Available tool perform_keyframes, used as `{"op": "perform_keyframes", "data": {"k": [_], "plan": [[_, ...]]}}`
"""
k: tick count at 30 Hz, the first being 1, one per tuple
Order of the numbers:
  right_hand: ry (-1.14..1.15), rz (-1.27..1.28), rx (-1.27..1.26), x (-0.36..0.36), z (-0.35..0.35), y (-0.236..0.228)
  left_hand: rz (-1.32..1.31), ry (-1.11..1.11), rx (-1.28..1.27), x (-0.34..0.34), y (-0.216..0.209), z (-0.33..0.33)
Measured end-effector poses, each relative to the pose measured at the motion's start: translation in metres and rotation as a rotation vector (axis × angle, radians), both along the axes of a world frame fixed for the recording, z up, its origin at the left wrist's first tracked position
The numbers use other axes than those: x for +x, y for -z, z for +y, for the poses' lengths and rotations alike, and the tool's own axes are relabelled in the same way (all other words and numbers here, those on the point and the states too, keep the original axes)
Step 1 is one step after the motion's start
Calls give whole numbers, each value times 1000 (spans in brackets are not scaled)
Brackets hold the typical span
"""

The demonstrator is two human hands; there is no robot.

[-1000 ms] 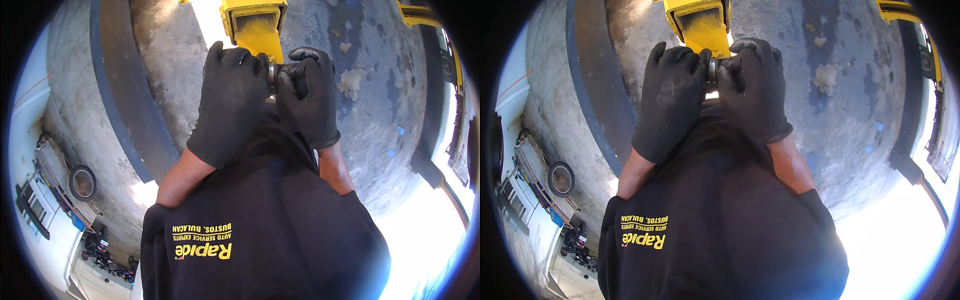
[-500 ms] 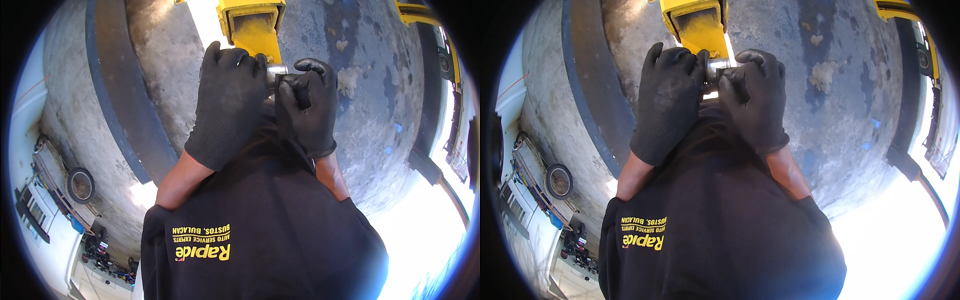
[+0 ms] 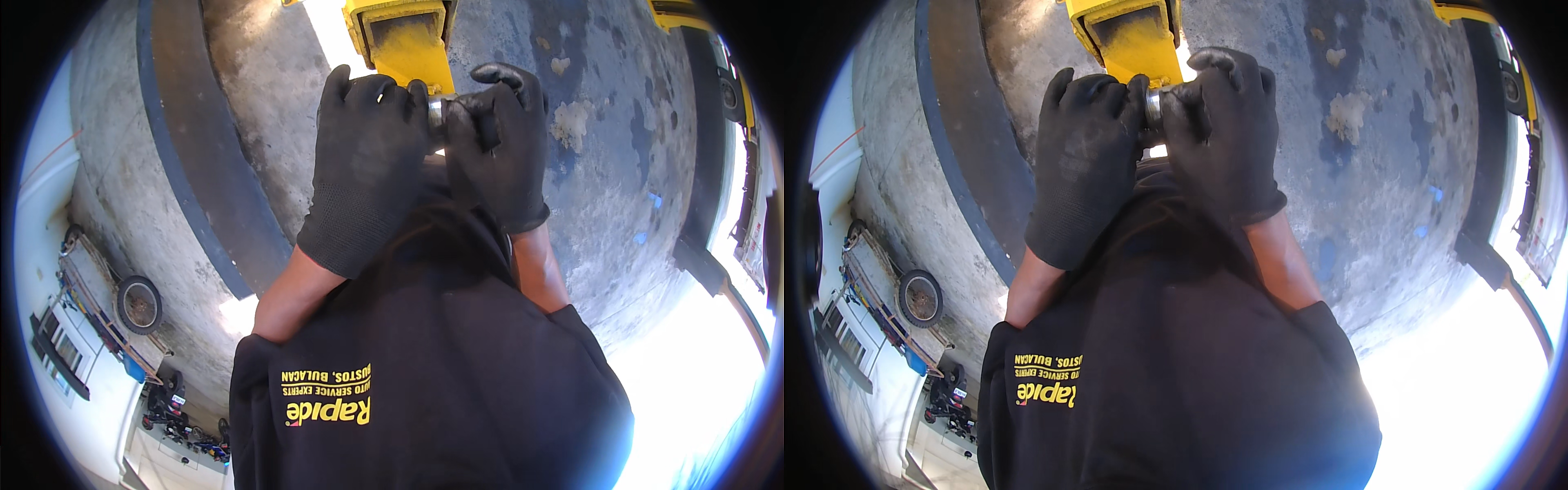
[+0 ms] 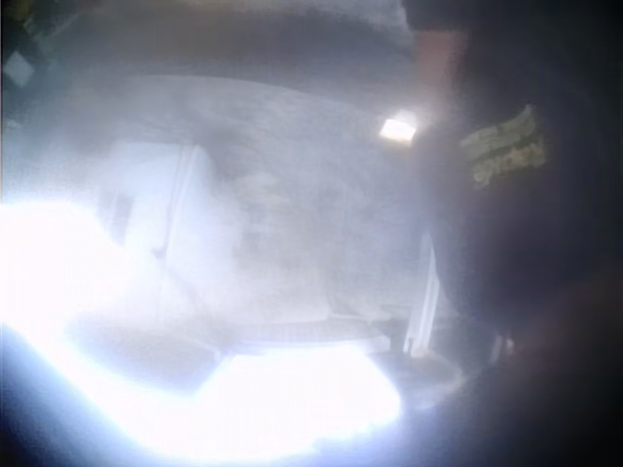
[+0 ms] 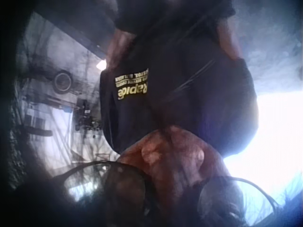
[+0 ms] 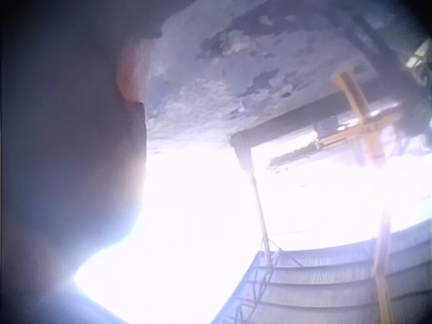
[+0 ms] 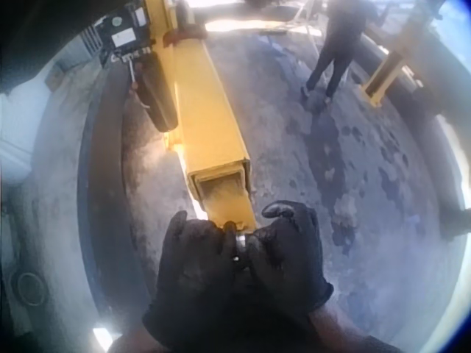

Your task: The person uses a belt sander to grind a cylindrical metal part, repeatedly rotating it to smooth the surface. They then apply a red lubricant to the part and wipe it with a cloth.

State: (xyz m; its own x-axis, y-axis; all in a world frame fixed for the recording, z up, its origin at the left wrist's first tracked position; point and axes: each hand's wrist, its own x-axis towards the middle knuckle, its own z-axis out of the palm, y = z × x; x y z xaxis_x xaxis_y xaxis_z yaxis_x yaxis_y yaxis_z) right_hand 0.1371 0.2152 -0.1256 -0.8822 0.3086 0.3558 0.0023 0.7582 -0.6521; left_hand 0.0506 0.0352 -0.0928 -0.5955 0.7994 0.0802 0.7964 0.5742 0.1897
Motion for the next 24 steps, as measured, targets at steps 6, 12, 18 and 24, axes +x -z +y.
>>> {"op": "perform_keyframes", "data": {"k": [6, 12, 18, 24], "plan": [[5, -26, 12, -12, 4, 2, 19, 0, -2, -1, -2, -1], [8, 7, -44, 8, -3, 0, 12, -4, -15, 0, -2, 0], [-13, -39, -69, -27, 7, 0, -3, 16, 15, -1, -5, -1], [-53, 14, 97, -1, -3, -1, 47, -2, 24, 3, 4, -2]]}}
